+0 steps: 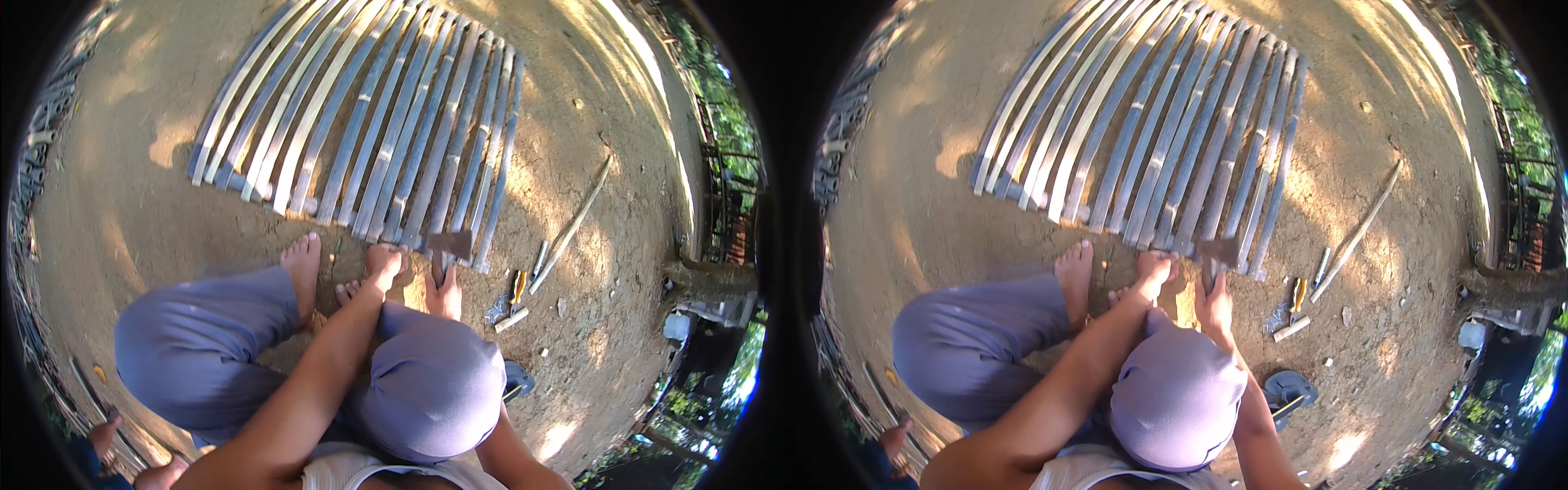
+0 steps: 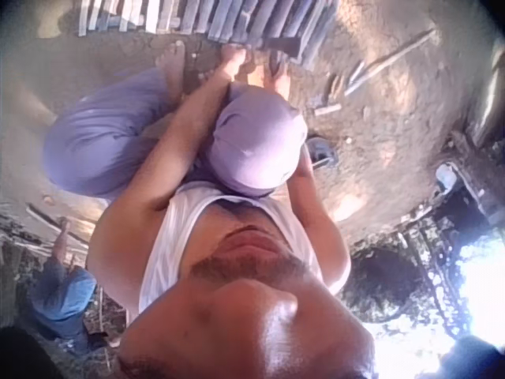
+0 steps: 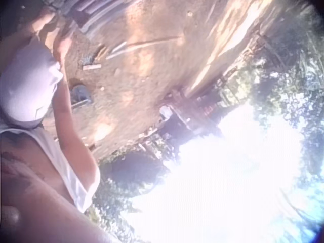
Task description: The person assembles a bamboo mat by aligning bamboo slats on a dirt surface and then using a small hammer and wooden block to secure the edges.
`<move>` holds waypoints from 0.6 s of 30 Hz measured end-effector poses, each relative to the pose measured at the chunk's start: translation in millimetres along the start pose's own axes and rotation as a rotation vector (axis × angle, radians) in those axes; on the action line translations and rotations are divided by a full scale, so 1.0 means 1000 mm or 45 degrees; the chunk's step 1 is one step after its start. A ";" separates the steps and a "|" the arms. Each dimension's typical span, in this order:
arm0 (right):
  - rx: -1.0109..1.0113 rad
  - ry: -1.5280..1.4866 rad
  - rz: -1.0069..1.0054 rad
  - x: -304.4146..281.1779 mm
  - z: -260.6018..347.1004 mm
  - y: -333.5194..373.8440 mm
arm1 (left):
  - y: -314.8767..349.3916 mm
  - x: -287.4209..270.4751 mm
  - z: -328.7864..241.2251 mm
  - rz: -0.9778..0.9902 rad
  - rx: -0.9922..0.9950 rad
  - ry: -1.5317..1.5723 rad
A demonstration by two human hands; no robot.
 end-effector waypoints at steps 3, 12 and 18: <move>0.279 -0.238 0.012 -0.001 -0.021 0.039 | 0.009 -0.010 0.000 -0.022 0.069 0.170; 0.664 -0.317 0.204 -0.012 -0.109 0.131 | -0.032 -0.032 0.014 0.041 0.003 0.715; 0.534 0.086 0.329 -0.059 -0.120 0.131 | -0.047 -0.040 0.017 -0.158 -0.049 0.689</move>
Point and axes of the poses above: each hand's wrist, its own y-axis away from the middle knuckle, its own x-axis out of the palm, z = x × y, the point moved 3 cm from there along -y, towards the middle knuckle, and after that the axes turned 10 degrees about z, right-handed, at the moved point
